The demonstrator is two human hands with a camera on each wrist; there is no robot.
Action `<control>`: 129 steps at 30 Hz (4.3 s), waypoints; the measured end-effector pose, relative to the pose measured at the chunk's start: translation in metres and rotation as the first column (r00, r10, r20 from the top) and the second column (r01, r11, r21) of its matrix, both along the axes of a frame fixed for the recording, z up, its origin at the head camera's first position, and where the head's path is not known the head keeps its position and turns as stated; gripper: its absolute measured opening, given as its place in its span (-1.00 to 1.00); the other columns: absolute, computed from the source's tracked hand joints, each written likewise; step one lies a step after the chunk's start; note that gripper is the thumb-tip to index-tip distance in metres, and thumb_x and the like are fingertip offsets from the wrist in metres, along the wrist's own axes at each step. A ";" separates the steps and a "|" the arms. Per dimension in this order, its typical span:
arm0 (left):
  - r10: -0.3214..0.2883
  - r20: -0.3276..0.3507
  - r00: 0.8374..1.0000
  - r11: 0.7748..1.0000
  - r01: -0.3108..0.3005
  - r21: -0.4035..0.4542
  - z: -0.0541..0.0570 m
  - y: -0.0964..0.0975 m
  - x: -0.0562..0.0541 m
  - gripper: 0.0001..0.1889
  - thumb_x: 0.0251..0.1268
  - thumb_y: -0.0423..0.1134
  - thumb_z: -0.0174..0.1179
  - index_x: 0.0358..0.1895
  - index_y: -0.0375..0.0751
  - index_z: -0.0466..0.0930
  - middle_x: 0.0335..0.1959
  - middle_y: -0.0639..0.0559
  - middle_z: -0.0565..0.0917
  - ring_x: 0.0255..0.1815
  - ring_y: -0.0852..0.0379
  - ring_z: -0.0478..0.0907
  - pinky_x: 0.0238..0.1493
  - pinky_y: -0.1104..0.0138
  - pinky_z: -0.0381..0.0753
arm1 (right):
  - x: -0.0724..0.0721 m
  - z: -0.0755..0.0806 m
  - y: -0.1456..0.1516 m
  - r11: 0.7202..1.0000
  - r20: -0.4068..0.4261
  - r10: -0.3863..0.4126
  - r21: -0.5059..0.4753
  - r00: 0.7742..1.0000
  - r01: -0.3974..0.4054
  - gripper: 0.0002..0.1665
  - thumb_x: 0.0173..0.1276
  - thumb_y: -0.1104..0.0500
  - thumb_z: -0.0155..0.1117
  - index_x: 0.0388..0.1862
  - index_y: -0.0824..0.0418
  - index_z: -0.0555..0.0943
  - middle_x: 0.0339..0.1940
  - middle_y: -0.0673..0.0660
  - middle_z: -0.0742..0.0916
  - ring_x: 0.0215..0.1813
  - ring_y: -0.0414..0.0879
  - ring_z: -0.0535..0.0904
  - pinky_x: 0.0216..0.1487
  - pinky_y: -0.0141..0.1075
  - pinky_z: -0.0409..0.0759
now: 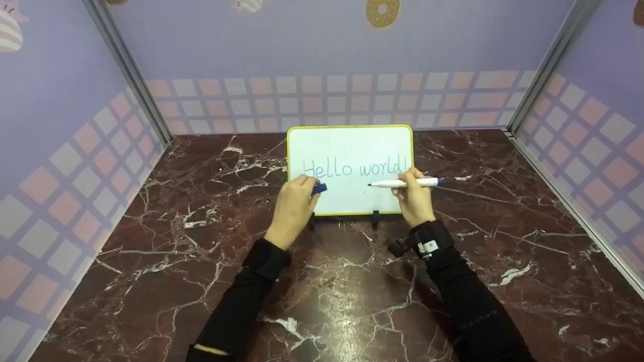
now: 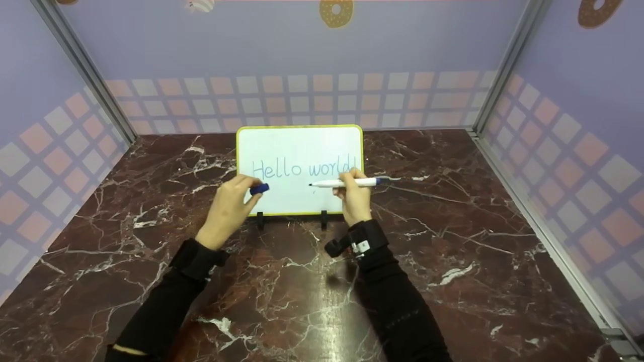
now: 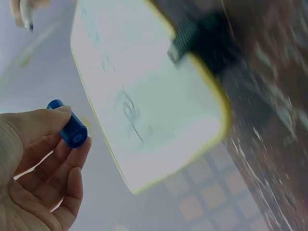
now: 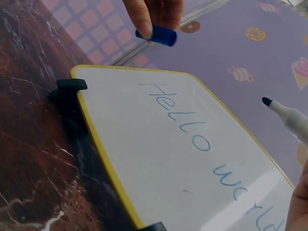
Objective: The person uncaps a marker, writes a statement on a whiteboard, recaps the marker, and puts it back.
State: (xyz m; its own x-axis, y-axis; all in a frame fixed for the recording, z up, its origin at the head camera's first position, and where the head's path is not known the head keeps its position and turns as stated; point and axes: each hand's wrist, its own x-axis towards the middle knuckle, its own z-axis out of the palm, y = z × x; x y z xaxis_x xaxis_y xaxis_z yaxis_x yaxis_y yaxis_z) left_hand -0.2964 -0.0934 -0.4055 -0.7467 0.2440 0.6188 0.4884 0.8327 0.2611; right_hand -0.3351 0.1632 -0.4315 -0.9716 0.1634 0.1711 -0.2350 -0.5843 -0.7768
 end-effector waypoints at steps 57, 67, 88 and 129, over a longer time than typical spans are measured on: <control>-0.229 -0.001 0.973 0.972 0.229 -0.048 0.001 0.037 0.026 -0.80 0.27 -0.36 0.29 -0.08 -0.35 0.68 -0.16 -0.13 0.69 -0.15 -0.07 0.68 -0.01 0.20 0.71 | 0.026 -0.008 -0.043 0.963 -0.137 0.248 0.143 0.959 -0.229 -0.54 0.44 0.47 -0.03 -0.66 0.13 0.34 -0.69 -0.06 0.47 -0.63 -0.24 0.42 -0.59 -0.54 0.36; -0.230 -0.016 0.973 0.973 0.230 -0.012 0.000 0.036 0.025 -0.81 0.27 -0.36 0.28 -0.09 -0.36 0.69 -0.15 -0.13 0.69 -0.11 -0.08 0.67 0.03 0.20 0.70 | 0.027 -0.013 -0.048 0.975 -0.143 0.206 0.120 0.968 -0.189 -0.55 0.44 0.46 0.01 -0.65 0.12 0.39 -0.68 -0.07 0.47 -0.62 -0.24 0.42 -0.54 -0.52 0.38; -0.195 -0.057 0.979 0.981 0.195 -0.010 -0.001 0.021 0.012 -0.80 0.26 -0.34 0.28 -0.10 -0.35 0.68 -0.14 -0.14 0.69 -0.08 -0.08 0.66 0.07 0.16 0.68 | 0.014 -0.007 -0.030 0.889 -0.285 -0.078 0.413 0.955 0.196 -0.75 0.21 0.43 0.39 -0.12 0.37 0.62 -0.29 0.07 0.73 -0.19 -0.18 0.63 -0.15 -0.40 0.60; -0.136 -0.083 0.987 0.991 0.136 -0.015 0.013 0.000 0.010 -0.52 0.11 -0.34 0.43 0.14 -0.40 0.61 -0.01 -0.23 0.66 0.03 -0.13 0.64 0.19 0.17 0.65 | 0.008 0.014 0.010 0.095 -0.847 0.030 0.531 0.531 0.842 -0.76 0.04 0.35 0.54 -0.25 0.28 0.75 -0.30 0.18 0.76 -0.24 0.04 0.66 -0.14 -0.14 0.72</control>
State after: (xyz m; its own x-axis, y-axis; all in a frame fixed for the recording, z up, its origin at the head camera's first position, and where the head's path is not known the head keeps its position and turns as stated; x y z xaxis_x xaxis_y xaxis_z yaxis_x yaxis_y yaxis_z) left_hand -0.2865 -0.0931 -0.3924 -0.6521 0.3460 0.6746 0.6170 0.7593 0.2069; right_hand -0.3269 0.1735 -0.4170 -0.3620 -0.1834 0.9140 -0.6915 0.7103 -0.1313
